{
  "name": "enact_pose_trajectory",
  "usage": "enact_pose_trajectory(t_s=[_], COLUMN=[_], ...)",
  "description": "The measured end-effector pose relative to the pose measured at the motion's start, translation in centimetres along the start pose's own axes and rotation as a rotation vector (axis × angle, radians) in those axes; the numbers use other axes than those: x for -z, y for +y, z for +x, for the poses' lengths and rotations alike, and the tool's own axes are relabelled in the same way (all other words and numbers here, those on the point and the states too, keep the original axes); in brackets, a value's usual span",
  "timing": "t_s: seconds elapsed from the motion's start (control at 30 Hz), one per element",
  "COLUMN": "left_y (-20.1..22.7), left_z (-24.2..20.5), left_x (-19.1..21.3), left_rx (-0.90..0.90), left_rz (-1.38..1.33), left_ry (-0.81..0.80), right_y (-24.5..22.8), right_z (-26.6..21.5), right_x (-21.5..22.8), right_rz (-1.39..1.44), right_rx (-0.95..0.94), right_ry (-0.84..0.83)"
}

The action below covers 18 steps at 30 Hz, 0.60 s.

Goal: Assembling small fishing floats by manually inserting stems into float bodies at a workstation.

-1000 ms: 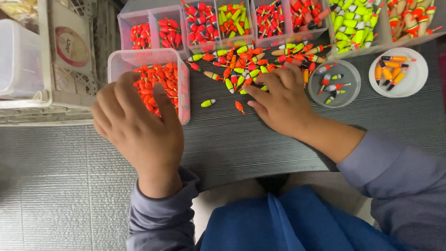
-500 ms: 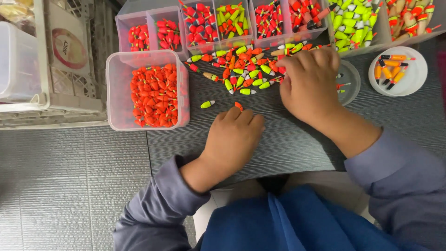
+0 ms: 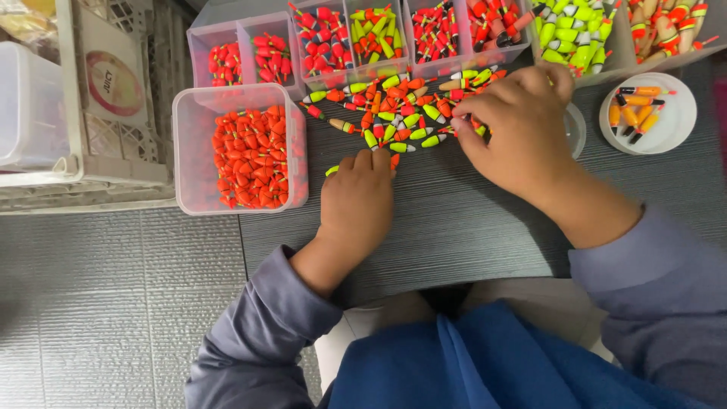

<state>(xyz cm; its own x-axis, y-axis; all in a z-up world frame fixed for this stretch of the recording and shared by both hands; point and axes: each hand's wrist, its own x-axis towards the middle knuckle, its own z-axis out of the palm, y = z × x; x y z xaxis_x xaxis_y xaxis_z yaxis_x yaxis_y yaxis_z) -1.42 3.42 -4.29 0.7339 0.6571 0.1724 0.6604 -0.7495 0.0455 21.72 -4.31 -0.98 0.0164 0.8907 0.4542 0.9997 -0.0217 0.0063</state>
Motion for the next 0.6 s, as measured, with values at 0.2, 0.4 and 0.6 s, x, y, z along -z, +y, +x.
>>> enact_pose_trajectory(t_s=[0.2, 0.4, 0.6], left_y=[-0.1, -0.1, 0.6], left_z=[0.9, 1.4, 1.4], left_x=[2.4, 3.3, 3.2], left_rx=[-0.121, -0.097, -0.087], left_rz=[-0.25, -0.491, -0.578], left_ry=[0.068, 0.054, 0.129], right_y=[-2.9, -2.9, -2.9], right_z=[0.3, -0.7, -0.5], right_x=[-0.9, -3.4, -3.3], right_rz=[0.266, 0.465, 0.45], right_rx=[0.25, 0.231, 0.209], right_ry=[0.098, 0.211, 0.2])
